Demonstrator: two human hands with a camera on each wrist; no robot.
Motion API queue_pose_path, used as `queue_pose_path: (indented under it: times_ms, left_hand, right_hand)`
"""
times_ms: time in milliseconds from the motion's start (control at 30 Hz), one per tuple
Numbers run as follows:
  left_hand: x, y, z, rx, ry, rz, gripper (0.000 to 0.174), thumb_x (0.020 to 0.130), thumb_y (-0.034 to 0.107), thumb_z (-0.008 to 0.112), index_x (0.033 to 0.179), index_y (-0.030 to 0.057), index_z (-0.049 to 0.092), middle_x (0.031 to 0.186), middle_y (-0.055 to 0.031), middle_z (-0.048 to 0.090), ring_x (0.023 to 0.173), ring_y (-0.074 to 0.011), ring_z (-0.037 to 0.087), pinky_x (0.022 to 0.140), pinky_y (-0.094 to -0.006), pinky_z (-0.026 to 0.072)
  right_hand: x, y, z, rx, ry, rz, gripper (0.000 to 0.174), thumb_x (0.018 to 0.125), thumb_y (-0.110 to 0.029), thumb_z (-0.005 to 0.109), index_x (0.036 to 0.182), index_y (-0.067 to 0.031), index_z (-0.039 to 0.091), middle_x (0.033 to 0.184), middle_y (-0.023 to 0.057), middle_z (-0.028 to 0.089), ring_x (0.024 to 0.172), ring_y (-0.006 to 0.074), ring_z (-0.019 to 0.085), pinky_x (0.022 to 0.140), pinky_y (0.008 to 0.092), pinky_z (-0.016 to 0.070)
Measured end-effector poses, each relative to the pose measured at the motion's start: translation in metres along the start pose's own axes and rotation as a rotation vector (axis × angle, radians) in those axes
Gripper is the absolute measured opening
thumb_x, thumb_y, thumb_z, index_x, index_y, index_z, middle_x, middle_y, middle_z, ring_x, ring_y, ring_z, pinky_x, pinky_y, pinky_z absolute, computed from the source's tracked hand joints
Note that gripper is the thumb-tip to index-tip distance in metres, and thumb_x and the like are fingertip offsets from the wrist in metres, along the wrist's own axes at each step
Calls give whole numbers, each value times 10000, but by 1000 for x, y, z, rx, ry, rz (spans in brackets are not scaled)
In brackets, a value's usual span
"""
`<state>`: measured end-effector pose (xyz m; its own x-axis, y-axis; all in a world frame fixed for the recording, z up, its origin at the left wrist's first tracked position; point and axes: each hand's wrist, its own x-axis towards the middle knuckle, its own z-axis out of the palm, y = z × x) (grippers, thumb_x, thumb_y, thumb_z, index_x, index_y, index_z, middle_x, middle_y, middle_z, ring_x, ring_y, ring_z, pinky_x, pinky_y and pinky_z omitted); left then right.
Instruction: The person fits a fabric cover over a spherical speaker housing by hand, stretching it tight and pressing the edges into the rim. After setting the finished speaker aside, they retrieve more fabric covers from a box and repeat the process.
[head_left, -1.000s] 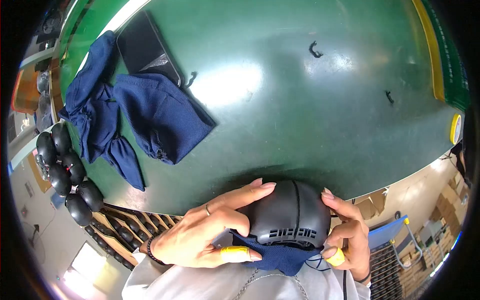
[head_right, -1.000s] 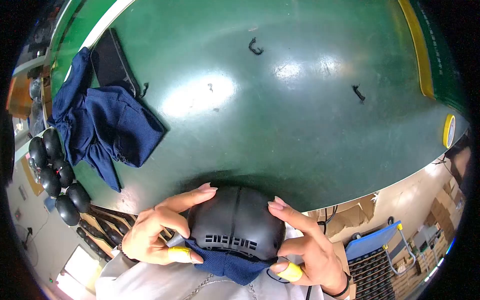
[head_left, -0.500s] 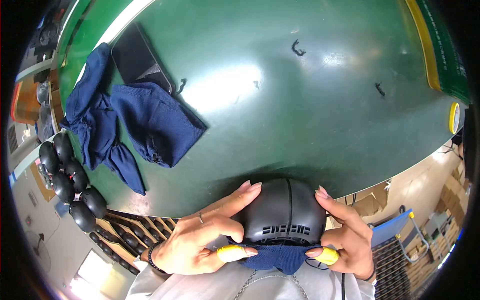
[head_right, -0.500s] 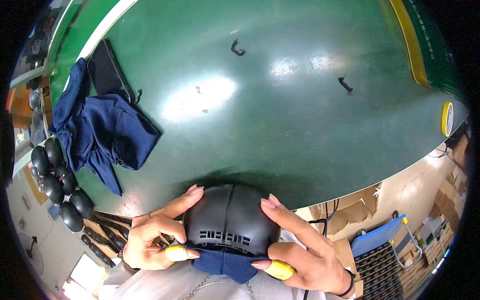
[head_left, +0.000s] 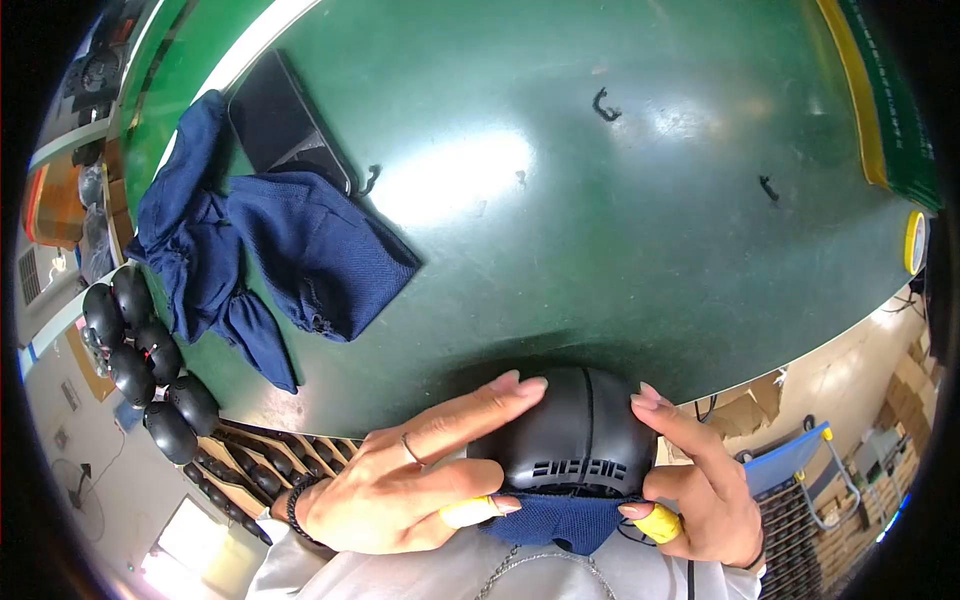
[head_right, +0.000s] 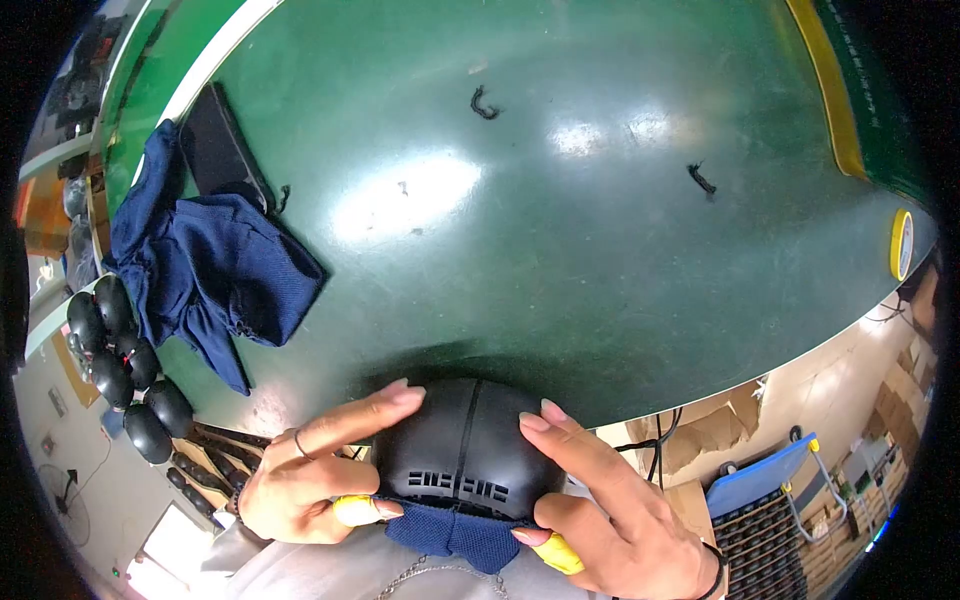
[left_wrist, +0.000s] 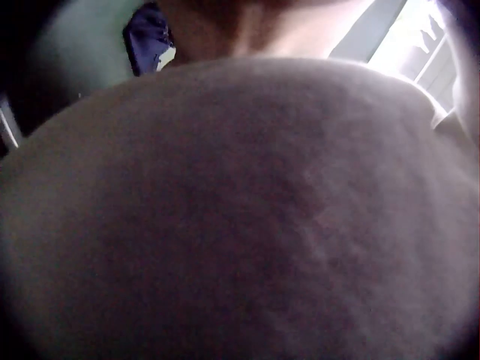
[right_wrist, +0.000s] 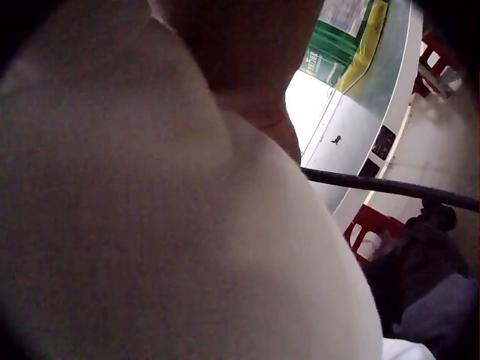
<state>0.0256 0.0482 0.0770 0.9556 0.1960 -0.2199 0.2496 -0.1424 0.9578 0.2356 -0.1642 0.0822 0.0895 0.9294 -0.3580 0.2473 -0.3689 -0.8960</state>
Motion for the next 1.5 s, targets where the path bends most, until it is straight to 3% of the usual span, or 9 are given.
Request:
queue_pose_path:
  times_ms: [367, 600, 733, 800, 933, 1033, 1367, 1467, 1500]
  left_hand:
    - [-2, -7, 17, 194, 171, 105, 227, 913, 30, 698, 881, -7, 477, 1159, -359, 683, 1086, -471, 709, 885, -529, 615]
    - [15, -11, 14, 29, 194, -3, 165, 953, 13, 677, 956, -14, 515, 1035, -308, 724, 968, -385, 750, 876, -504, 620]
    - [24, -5, 11, -22, 223, -151, 139, 947, -13, 678, 954, 2, 540, 1010, -244, 747, 945, -333, 758, 795, -379, 593]
    - [28, -9, 11, -42, 246, -179, 134, 939, -21, 680, 981, 18, 558, 1000, -214, 757, 919, -308, 755, 796, -362, 561]
    - [33, -12, 3, 202, 232, -87, 159, 890, 72, 745, 959, 55, 604, 1101, -146, 707, 931, -247, 616, 890, -386, 453]
    - [32, -13, 1, 326, 210, -194, 155, 865, 147, 795, 967, 94, 692, 1260, -98, 515, 979, -262, 443, 895, -373, 400]
    - [30, -25, 8, 395, 215, -221, 180, 855, 87, 775, 996, 85, 662, 1097, -101, 511, 980, -279, 439, 872, -368, 384]
    - [26, -34, 15, 455, 275, -141, 180, 848, 81, 787, 987, 90, 672, 1097, -97, 503, 965, -281, 425, 856, -378, 385]
    - [24, -39, 17, 568, 250, -112, 171, 850, 88, 793, 978, 93, 678, 1112, -92, 499, 944, -280, 414, 843, -386, 382]
  right_hand:
    - [6, 10, 11, -115, 226, -202, 250, 880, -21, 732, 871, -9, 482, 1247, 288, 675, 1126, 486, 692, 906, 481, 597]
    - [19, 5, 14, 67, 360, -3, 173, 959, -77, 667, 905, -15, 514, 1102, 243, 722, 1032, 365, 734, 901, 430, 579]
    - [22, 6, 7, 224, 311, 129, 163, 950, -76, 671, 907, -7, 530, 1111, 234, 720, 1060, 328, 720, 935, 404, 549]
    - [25, 8, 8, 325, 359, 198, 133, 915, -45, 726, 908, -7, 598, 1112, 213, 748, 953, 306, 730, 835, 367, 549]
    - [31, 12, 1, 223, 359, 176, 135, 895, -63, 743, 903, -22, 615, 1076, 188, 761, 934, 281, 696, 888, 375, 498]
    - [36, 10, -7, 106, 318, 224, 146, 871, -84, 758, 896, -34, 623, 1060, 153, 766, 932, 255, 653, 938, 378, 428]
    - [38, 14, 1, 234, 368, 316, 129, 857, -14, 740, 884, -12, 614, 988, 132, 712, 913, 263, 637, 850, 364, 481]
    - [38, 23, 0, 52, 360, 124, 132, 844, -5, 751, 884, -13, 626, 1002, 119, 695, 903, 249, 617, 864, 354, 481]
    - [38, 19, 0, 126, 343, 246, 137, 825, 8, 758, 879, -24, 636, 1056, 109, 660, 934, 248, 601, 897, 352, 473]
